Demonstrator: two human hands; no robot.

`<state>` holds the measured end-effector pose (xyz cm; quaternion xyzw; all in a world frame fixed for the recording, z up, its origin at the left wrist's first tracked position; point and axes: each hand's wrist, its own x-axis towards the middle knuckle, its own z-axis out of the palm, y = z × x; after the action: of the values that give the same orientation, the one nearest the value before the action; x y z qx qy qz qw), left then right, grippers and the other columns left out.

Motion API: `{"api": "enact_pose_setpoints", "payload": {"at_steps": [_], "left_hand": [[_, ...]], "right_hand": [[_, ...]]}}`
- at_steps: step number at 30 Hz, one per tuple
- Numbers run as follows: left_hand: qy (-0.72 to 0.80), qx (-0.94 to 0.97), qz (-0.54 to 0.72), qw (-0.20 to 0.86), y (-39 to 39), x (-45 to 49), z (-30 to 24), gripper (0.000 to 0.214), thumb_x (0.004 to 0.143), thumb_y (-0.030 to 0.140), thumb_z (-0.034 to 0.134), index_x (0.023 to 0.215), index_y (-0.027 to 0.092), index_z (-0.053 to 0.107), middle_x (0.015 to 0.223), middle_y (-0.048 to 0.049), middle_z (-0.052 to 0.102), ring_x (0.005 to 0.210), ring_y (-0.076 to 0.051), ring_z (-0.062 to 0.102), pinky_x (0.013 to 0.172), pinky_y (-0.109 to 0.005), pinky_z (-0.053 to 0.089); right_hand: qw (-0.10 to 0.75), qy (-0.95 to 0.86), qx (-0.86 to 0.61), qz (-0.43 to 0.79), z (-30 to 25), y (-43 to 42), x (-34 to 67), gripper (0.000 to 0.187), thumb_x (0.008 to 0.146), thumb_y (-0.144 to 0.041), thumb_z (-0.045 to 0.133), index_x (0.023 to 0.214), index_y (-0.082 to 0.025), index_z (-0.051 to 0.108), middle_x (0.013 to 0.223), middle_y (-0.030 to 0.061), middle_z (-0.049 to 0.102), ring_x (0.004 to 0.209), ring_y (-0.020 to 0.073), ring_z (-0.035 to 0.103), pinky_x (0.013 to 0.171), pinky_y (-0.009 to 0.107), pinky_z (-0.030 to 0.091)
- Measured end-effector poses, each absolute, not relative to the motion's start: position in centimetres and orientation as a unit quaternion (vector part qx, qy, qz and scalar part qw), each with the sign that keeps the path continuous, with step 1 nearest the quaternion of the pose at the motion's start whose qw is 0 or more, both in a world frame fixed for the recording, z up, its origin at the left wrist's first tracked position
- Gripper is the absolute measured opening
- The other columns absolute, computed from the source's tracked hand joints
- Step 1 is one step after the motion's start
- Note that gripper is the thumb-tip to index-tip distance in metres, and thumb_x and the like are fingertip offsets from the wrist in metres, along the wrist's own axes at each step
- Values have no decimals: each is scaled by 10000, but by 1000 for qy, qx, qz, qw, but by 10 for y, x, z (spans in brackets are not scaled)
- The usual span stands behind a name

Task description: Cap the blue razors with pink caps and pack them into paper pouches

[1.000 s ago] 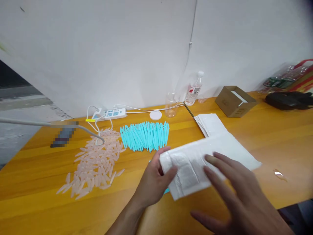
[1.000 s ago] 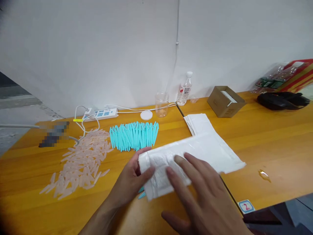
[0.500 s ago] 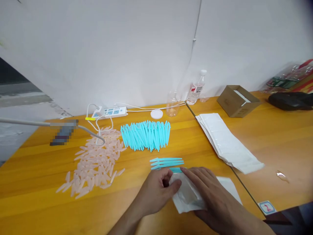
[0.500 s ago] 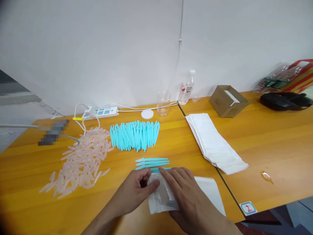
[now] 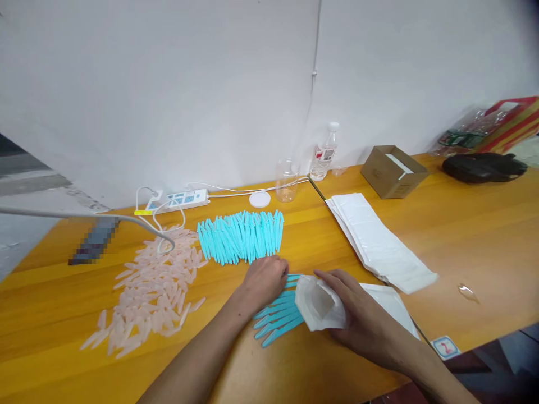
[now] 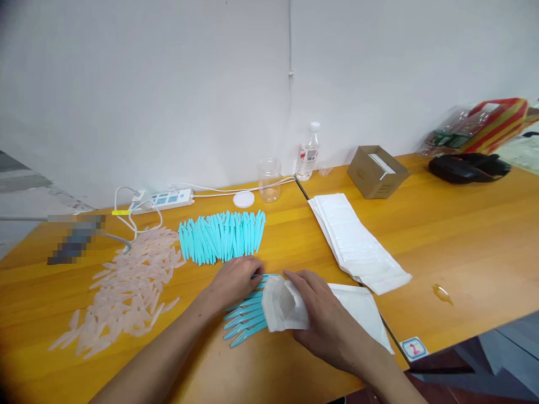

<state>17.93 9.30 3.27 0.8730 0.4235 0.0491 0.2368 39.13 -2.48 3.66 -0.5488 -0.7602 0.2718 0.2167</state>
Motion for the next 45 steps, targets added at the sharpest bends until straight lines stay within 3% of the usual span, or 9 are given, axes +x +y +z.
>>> {"api": "enact_pose_setpoints", "payload": {"at_steps": [4, 10, 14, 19, 27, 31, 35, 42, 45], "left_hand": [[464, 804, 194, 317, 84, 147, 65, 255, 947, 245, 519, 1180, 216, 620, 928, -27, 681, 795, -164, 675, 743, -297, 526], [478, 508, 513, 501, 38, 135, 81, 373, 863, 348, 698, 1168, 275, 497, 854, 49, 607, 595, -115, 653, 540, -238, 532], [469, 587, 424, 505, 7, 164, 63, 225, 892, 347, 659, 1086, 247, 603, 789, 21, 657, 590, -109, 587, 524, -214, 469], [495, 702, 367, 357, 26, 154, 49, 279, 942, 393, 580, 1138, 239, 707, 989, -56, 674, 715, -137, 568, 653, -263, 475], [454, 845, 117, 257, 84, 165, 15, 127, 859, 207, 626, 805, 220, 740, 900, -47, 706, 891, -224, 651, 753, -323, 472], [469, 824, 153, 279, 83, 156, 25, 146, 905, 200, 566, 913, 210, 711, 870, -34, 706, 856, -202, 664, 760, -324, 498], [500, 640, 386, 438, 60, 125, 58, 414, 936, 328, 591, 1340, 293, 510, 999, -6, 647, 736, -141, 682, 695, -312, 578], [445, 465, 559, 522, -5, 138, 79, 614, 875, 237, 696, 1383, 385, 384, 961, 28, 679, 592, -144, 722, 547, -301, 633], [396, 490, 581, 515, -16, 151, 78, 506, 911, 199, 649, 1314, 381, 402, 979, 17, 717, 629, -145, 735, 531, -266, 623]], "right_hand": [[220, -754, -562, 259, 37, -24, 391, 963, 668, -24, 588, 1515, -296, 219, 1397, 100, 438, 1287, 279, 457, 1077, 454, 426], [234, -754, -558, 256, 40, -22, 385, 953, 665, -30, 594, 1508, -292, 234, 1400, 102, 435, 1297, 284, 447, 1086, 460, 420], [249, -755, -547, 264, 39, -22, 379, 965, 658, -21, 592, 1510, -281, 220, 1373, 112, 435, 1268, 282, 458, 1056, 453, 444], [248, -754, -545, 270, 39, -27, 382, 968, 657, -19, 588, 1511, -289, 221, 1366, 111, 434, 1264, 285, 453, 1056, 460, 438], [247, -753, -551, 263, 43, -35, 386, 998, 634, -29, 595, 1519, -306, 226, 1386, 102, 419, 1288, 292, 441, 1073, 462, 426], [250, -750, -553, 262, 42, -36, 387, 986, 645, -39, 600, 1521, -307, 236, 1385, 101, 430, 1286, 292, 449, 1075, 460, 428], [252, -755, -548, 256, 42, -36, 386, 999, 638, -31, 598, 1526, -299, 226, 1395, 100, 436, 1294, 289, 448, 1082, 453, 423], [253, -751, -542, 281, 44, -39, 384, 1030, 649, -47, 630, 1539, -312, 185, 1392, 98, 416, 1283, 276, 450, 1061, 427, 447], [247, -745, -546, 293, 46, -42, 383, 1037, 637, -29, 618, 1532, -328, 189, 1378, 95, 414, 1260, 276, 460, 1046, 432, 457]]}}
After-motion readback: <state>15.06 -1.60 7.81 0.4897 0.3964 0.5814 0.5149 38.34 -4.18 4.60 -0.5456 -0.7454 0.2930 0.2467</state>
